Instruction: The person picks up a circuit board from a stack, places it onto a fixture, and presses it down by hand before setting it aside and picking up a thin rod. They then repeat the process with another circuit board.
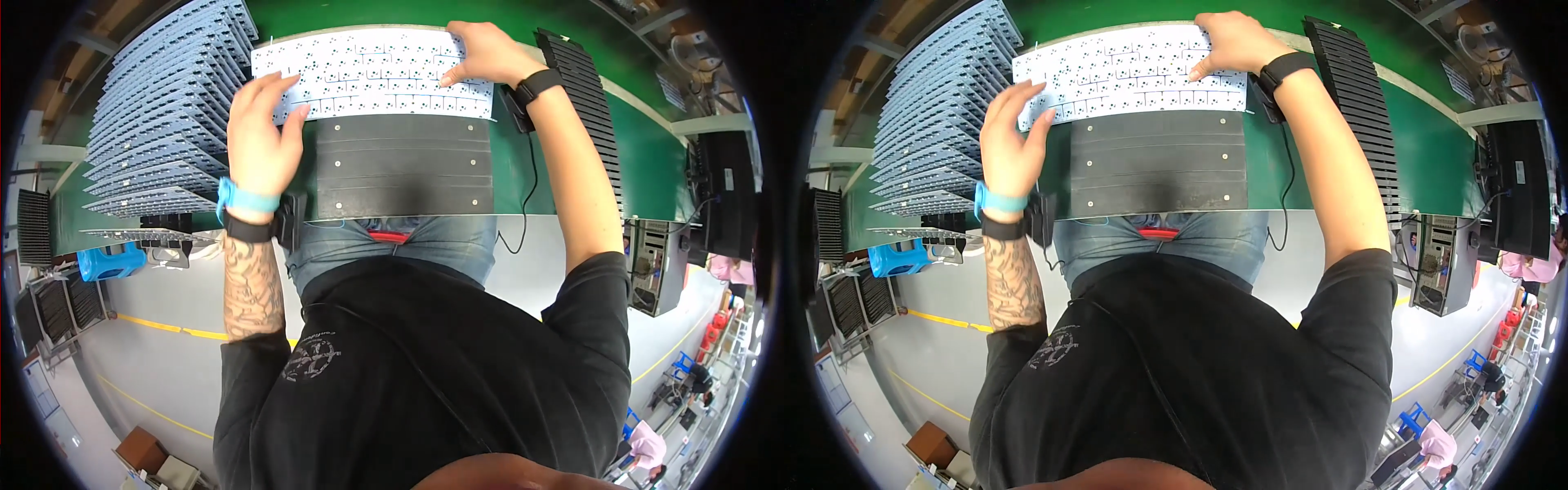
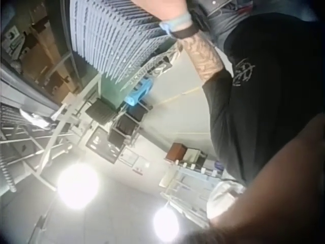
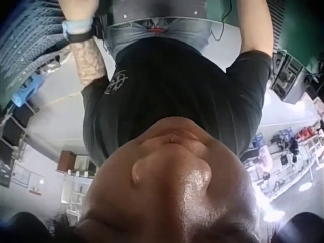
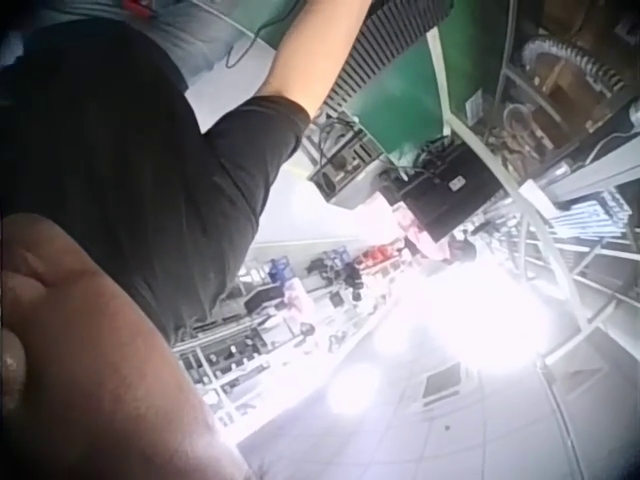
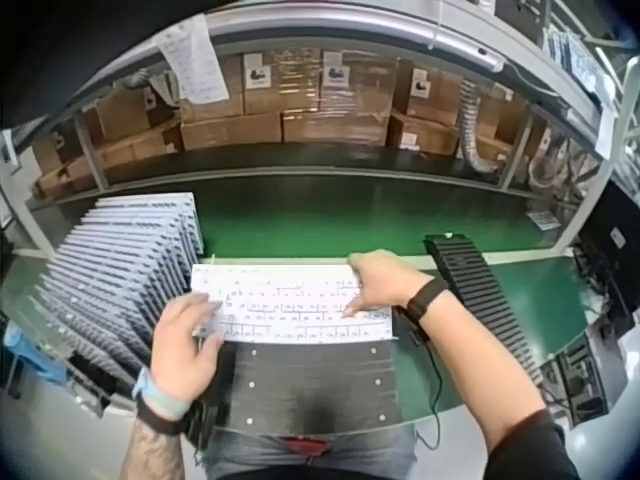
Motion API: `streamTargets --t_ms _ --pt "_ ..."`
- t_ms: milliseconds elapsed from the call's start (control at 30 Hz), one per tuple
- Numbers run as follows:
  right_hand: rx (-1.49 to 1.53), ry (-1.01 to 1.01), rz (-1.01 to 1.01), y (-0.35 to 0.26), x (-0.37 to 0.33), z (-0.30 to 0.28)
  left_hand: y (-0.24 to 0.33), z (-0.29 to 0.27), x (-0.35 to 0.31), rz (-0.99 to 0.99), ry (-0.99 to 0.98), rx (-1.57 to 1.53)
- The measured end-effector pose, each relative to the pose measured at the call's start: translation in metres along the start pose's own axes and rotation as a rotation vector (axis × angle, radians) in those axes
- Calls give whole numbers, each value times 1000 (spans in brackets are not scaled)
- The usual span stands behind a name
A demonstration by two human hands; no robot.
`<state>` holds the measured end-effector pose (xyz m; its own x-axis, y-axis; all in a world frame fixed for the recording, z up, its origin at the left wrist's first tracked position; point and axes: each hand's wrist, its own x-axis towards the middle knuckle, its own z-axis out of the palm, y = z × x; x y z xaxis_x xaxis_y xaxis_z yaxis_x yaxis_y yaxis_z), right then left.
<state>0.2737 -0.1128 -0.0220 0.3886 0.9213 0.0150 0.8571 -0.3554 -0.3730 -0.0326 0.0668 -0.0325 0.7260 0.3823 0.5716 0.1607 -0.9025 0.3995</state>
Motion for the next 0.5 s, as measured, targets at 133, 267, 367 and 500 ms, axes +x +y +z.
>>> streamTargets --t_ms 133,267,367,500 --pt "-116 59 5 -26 -15 -25 38 -17 -18 -97 -6 -175" --pt "7 168 -10 -27 -36 -43 73 -17 -27 -230 -115 -404" --pt "36 277 -19 -20 -63 -56 75 2 -35 -252 -208 -498" --pt "514 170 300 -9 -105 -45 99 36 -25 -572 -314 -920"
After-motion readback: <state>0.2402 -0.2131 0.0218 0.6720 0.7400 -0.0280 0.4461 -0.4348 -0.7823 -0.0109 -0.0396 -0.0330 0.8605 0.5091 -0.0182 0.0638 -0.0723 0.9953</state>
